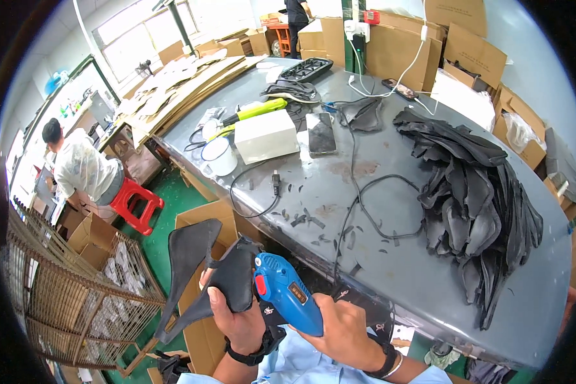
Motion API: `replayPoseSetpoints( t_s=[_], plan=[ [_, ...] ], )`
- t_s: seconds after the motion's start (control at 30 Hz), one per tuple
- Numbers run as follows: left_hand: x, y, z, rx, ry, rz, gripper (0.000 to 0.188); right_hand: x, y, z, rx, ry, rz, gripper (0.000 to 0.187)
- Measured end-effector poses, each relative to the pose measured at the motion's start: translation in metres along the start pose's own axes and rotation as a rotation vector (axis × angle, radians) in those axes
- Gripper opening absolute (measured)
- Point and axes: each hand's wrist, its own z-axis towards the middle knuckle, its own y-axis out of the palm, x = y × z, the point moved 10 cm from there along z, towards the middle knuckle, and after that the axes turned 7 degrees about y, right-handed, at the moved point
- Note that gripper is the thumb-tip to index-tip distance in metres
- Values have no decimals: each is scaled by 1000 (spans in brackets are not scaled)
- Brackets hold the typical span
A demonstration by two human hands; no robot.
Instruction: The person trims excess material from black shoe components using electric shears, handling each piece one at a time. They rotate the components by hand to reach different edges before placing the finished pieces into a cardboard box.
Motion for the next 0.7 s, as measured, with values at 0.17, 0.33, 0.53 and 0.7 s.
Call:
replayPoseSetpoints(
  t_s=[0.17,0.33,0.53,0.7],
  plan=[
    [9,-6,9,-70,3,77,50,-2,-2,0,-13,1,14,59],
    [23,-3,30,-131,-221,304,44,4,-2,-6,-26,-29,-34,56],
    [37,-3,41,-70,-278,277,43,10,3,-15,-11,-66,-101,54],
    [32,4,40,-188,-330,409,36,5,2,-15,-5,-98,-82,51]
  ],
)
